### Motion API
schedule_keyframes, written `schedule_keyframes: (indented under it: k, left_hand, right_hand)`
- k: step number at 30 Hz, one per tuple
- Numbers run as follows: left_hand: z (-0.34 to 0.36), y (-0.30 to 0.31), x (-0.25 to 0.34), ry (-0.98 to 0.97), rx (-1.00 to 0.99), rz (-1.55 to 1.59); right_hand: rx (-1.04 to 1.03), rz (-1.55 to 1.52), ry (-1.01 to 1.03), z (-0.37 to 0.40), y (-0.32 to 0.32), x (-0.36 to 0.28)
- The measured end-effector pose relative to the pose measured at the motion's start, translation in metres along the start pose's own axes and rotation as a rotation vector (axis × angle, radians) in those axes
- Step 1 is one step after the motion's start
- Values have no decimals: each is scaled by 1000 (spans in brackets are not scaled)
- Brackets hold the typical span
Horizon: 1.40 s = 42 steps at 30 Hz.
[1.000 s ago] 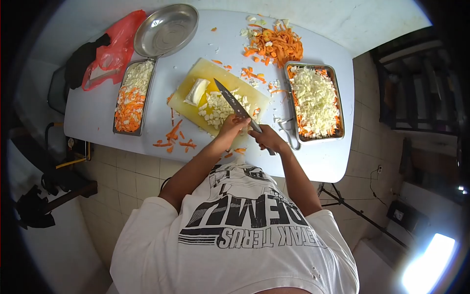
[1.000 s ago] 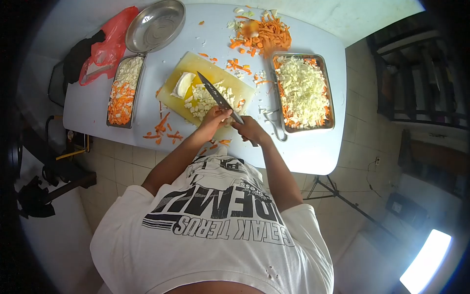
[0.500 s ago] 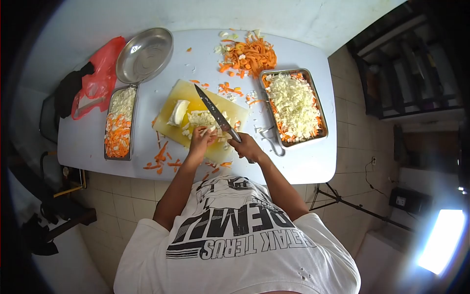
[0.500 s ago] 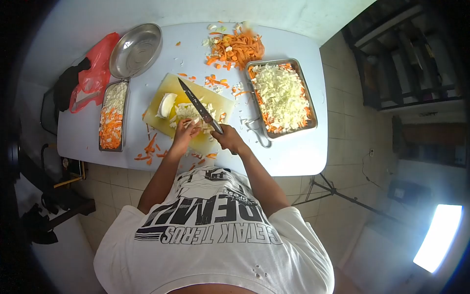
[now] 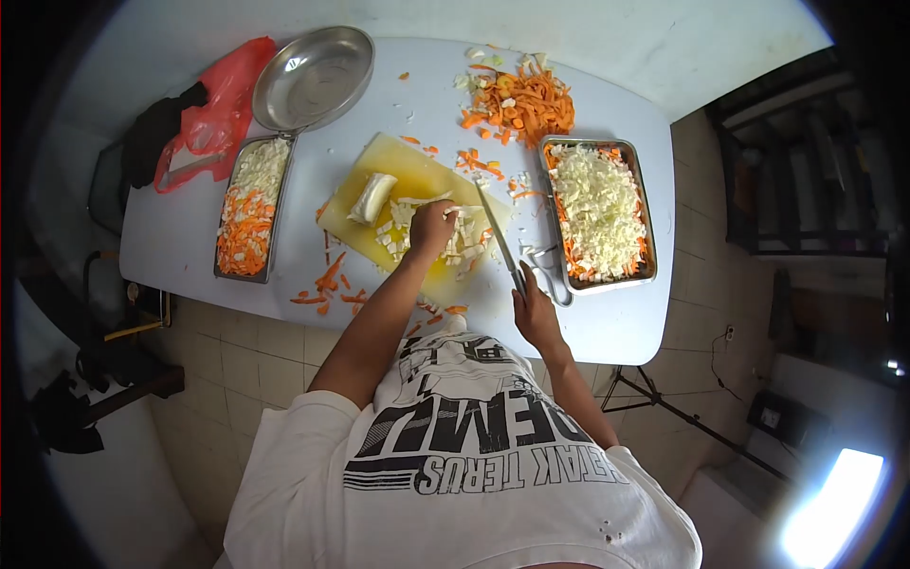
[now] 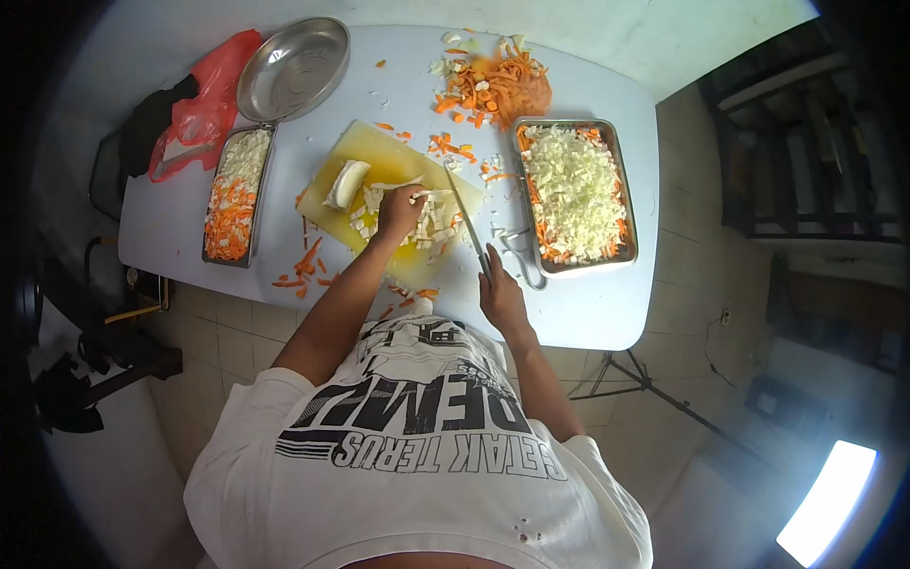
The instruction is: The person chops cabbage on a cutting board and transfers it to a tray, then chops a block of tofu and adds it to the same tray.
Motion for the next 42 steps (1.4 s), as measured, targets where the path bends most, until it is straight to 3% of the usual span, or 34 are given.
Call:
schedule_keyframes:
  k: [1, 5, 9, 17, 20, 21, 24, 28, 33, 36, 42]
  left_hand:
    - [-1, -3, -1, 6, -4, -43]
    - [5, -6, -12, 49, -28, -22]
    - [8, -17, -13, -3, -80, -17]
    - [3, -9, -11, 79, -40, -10]
    - [1, -10, -13, 65, -24, 0]
    - [-1, -15, -15, 59, -37, -5]
    - [-2, -25, -16, 22, -81, 14]
    - [3, -26, -10, -18, -97, 102]
    - [1, -22, -24, 37, -116, 56]
    - [-4, -33, -35, 13, -127, 52]
    - [4, -36, -30, 6, -234, 111]
  right_hand:
    - [73, 6, 133, 3, 3, -8]
    - [11, 140, 119, 8, -7, -12]
    - [-197, 313, -42, -3, -56, 12]
    - [-48, 137, 86, -6, -12, 4]
    - [-108, 198, 88, 5, -5, -3]
    - [-227, 324, 25, 6, -22, 9]
    - [-220, 339, 17, -6, -52, 23]
    - [-140, 323, 102, -40, -39, 8]
    - [-87, 191, 103, -12, -2, -11]
    - [-214, 276, 46, 1, -30, 6]
    - [-190, 266, 25, -38, -58, 2]
Point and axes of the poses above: each hand's wrist, its own z-axis away from the middle knuckle, its own y-axis out of the back of the hand, x = y × z, the point moved 10 cm from there along -z, towards the middle knuckle, and after that the axes turned 8 degrees about z, right-handed, at the moved point
